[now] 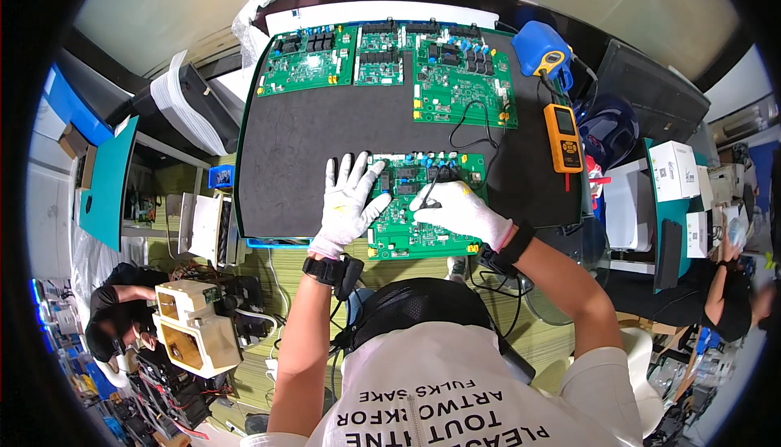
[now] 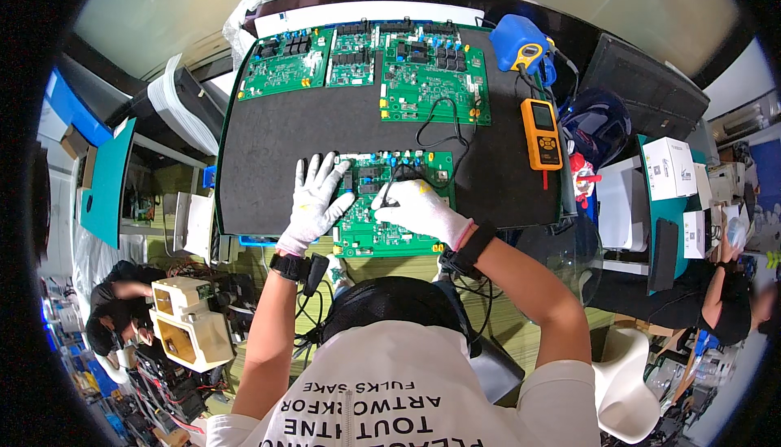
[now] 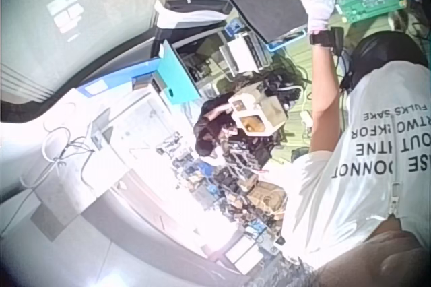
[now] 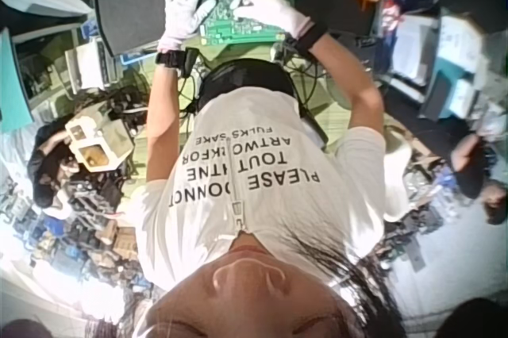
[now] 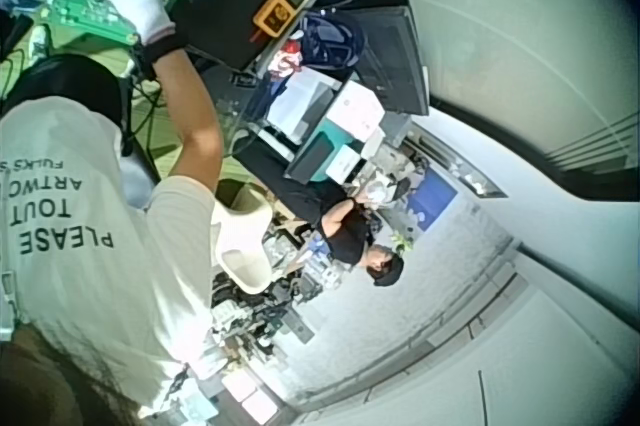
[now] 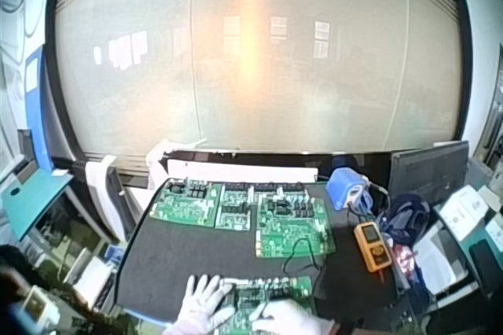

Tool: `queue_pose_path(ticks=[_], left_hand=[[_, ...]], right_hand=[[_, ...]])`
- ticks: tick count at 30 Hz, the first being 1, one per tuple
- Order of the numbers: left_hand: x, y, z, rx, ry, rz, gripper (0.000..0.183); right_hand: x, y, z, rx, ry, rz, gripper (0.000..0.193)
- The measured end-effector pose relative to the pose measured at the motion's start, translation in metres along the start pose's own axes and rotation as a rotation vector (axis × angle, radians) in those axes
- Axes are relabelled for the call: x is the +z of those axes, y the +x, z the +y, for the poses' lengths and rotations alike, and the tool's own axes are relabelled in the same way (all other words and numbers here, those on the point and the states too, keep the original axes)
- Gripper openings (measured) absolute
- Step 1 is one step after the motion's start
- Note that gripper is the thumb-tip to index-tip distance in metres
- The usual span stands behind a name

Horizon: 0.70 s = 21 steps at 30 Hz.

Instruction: Testing specific points on a printed circuit board using a multimeter probe in an electronics workshop.

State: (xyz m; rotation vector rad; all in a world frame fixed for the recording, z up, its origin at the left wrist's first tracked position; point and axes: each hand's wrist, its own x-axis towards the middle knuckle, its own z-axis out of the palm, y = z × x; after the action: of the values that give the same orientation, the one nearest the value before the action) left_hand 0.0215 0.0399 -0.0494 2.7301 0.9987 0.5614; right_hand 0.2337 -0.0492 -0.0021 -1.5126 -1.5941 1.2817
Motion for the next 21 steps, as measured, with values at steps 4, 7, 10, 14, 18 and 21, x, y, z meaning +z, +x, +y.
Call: queue_pose_path(ticks=[4, 7, 10, 14, 18, 21], left_hand=[[0.0009, -0.0006, -0.0007, 0.0, 0.0, -0.001, 0.057], [0.0008, -0.0001, -0.0008, 0.001, 0.002, -0.005, 0.057], [0.0002, -0.0008, -0.001, -0.001, 0.001, -0.008, 0.057], [-0.0006, -0.0003, -0.0001, -0.003, 0.003, -0.01, 0.057], [-0.0006, 0.0, 0.0003, -0.006, -0.001, -0.011, 0.057], [-0.0026, 0.0002, 0.0014, -0.007, 0.001, -0.025, 0.057]], right_hand=[[-0.0011, -0.0009, -0.003, 0.021, -0.008, -0.022, 0.018], [0.0005, -0.0009, 0.002, 0.025, -0.023, -0.022, 0.019], [-0.0005, -0.0015, -0.0032, 0.051, -0.019, -0.034, 0.019], [-0.0003, -0.0013, 0.0001, 0.021, -0.005, -0.018, 0.019], [-0.0007, -0.001, 0.0002, 0.015, 0.008, -0.019, 0.02], [-0.0008, -0.0007, 0.0024, -0.008, 0.01, -0.018, 0.02]])
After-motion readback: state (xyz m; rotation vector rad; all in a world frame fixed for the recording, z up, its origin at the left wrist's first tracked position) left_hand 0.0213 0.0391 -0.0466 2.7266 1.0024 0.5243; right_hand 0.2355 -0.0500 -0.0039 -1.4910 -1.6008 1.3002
